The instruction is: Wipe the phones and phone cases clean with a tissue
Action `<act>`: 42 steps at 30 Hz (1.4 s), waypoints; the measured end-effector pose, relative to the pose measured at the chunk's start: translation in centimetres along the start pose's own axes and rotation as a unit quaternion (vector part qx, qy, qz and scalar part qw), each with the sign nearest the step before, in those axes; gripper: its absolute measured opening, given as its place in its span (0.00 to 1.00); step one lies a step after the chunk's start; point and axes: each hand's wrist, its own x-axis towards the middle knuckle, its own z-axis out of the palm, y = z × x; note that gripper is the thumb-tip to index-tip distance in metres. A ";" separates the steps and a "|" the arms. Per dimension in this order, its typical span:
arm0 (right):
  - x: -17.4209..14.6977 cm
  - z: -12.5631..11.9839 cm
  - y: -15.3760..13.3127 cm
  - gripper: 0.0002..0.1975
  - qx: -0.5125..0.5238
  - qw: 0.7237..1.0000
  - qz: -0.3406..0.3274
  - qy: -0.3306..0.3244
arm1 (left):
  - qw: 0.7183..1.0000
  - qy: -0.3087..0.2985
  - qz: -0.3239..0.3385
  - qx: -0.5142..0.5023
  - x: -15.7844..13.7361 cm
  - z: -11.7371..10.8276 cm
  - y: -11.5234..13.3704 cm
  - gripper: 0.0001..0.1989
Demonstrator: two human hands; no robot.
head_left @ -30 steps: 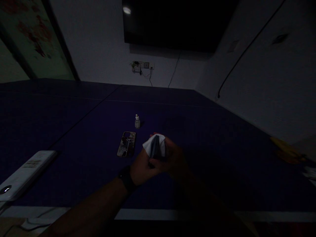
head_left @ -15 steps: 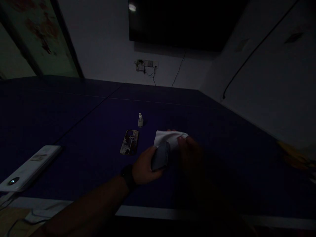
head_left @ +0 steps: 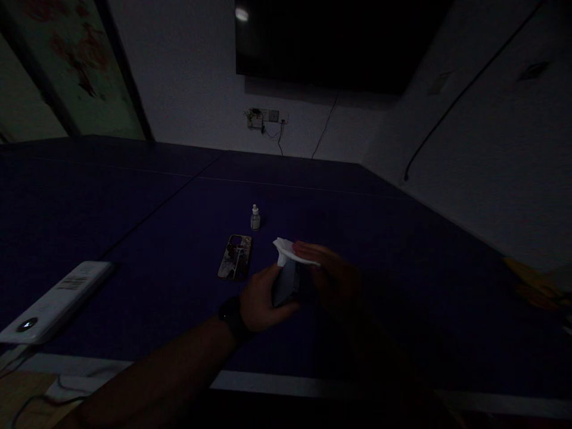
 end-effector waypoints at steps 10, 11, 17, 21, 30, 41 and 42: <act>-0.2 -0.2 -0.5 0.19 0.034 0.999 -0.016 0.008 | 0.997 0.029 0.049 -0.054 -0.4 0.4 -1.2 0.40; -0.2 -0.2 -0.4 0.19 0.027 1.000 -0.002 0.013 | 0.997 0.029 0.044 -0.059 -0.4 0.4 -1.1 0.41; 0.0 0.5 -0.9 0.21 0.039 0.997 -0.062 -0.012 | 0.996 0.033 0.068 -0.047 -0.3 0.4 -0.8 0.39; -0.1 0.2 -0.9 0.20 0.038 0.998 -0.056 -0.007 | 0.995 0.041 0.078 -0.034 -0.3 0.4 -0.9 0.39; 0.2 0.2 -1.0 0.22 0.059 0.996 -0.065 -0.009 | 0.995 0.037 0.071 -0.054 -0.3 0.3 -0.8 0.42; 0.6 -0.1 -1.2 0.20 0.049 0.997 -0.045 -0.029 | 0.993 0.036 0.076 -0.089 -0.1 0.0 -0.9 0.43; 0.6 -0.1 -1.1 0.20 0.035 0.999 -0.020 -0.026 | 0.993 0.026 0.061 -0.096 -0.1 0.1 -0.9 0.45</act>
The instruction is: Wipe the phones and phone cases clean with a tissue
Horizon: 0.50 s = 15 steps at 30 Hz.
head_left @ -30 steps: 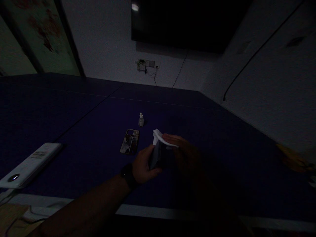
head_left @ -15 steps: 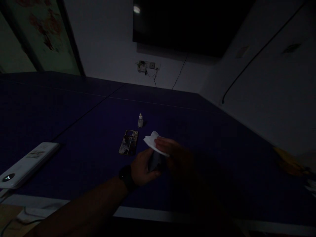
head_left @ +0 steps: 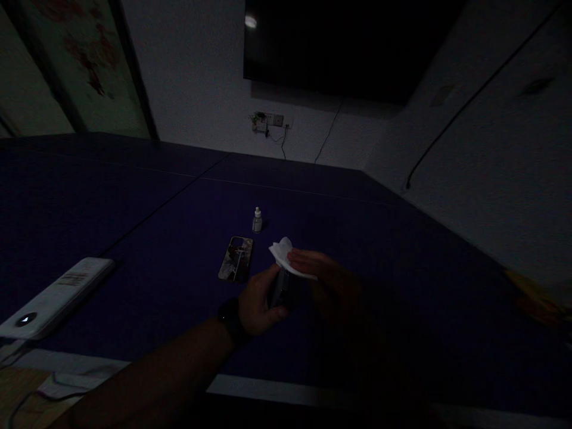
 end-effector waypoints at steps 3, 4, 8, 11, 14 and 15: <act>0.0 0.1 0.0 0.20 -0.015 1.000 0.028 -0.002 | 1.000 -0.006 -0.006 -0.011 0.0 0.1 0.2 0.46; 0.0 0.1 0.0 0.20 -0.004 1.000 0.010 -0.006 | 1.000 -0.003 0.004 -0.006 0.0 0.1 0.2 0.45; -0.2 -0.9 -0.3 0.20 0.032 0.999 -0.032 -0.011 | 1.000 0.001 0.010 0.011 0.0 -0.1 0.4 0.44; -0.3 -1.5 -0.4 0.20 0.011 0.999 0.023 0.022 | 1.000 -0.014 -0.007 0.005 -0.1 -0.2 0.4 0.47; -0.2 -1.3 -0.7 0.22 0.003 0.999 0.034 0.026 | 0.999 -0.030 0.015 0.020 -0.3 -0.3 0.2 0.47; -0.1 -1.0 -0.9 0.23 0.002 0.999 0.028 0.016 | 0.999 -0.033 0.030 0.028 -0.4 -0.3 0.1 0.46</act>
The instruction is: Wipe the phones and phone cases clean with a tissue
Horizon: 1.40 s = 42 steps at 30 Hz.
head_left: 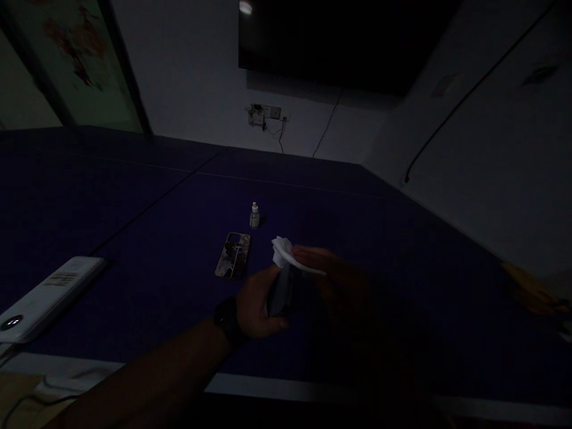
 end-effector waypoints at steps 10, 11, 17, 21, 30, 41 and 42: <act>0.0 0.5 -0.7 0.24 -0.011 0.996 -0.083 -0.008 | 0.995 -0.004 0.095 0.019 -0.1 0.1 -0.1 0.45; 0.0 0.4 -0.7 0.23 -0.022 0.997 -0.076 -0.006 | 0.996 -0.008 0.093 0.010 -0.1 0.1 0.0 0.46; 0.1 -0.1 -1.1 0.19 -0.034 0.988 -0.147 -0.023 | 0.991 0.014 0.133 0.020 0.0 -0.2 -0.2 0.49; 0.0 -0.6 -1.3 0.20 -0.084 0.993 -0.082 0.032 | 0.995 -0.002 0.104 0.005 0.1 -0.5 0.1 0.48; 0.2 0.2 -2.7 0.19 -0.050 0.981 -0.182 -0.053 | 0.997 -0.021 0.077 -0.001 -0.4 -0.4 -0.7 0.33; 0.3 -0.3 -2.4 0.13 -0.072 0.987 -0.143 -0.009 | 0.994 0.008 0.014 -0.104 0.0 -0.5 0.5 0.32; 0.3 -0.4 -2.5 0.14 -0.086 0.988 -0.128 -0.003 | 0.993 0.012 0.007 -0.114 0.1 -0.5 0.6 0.35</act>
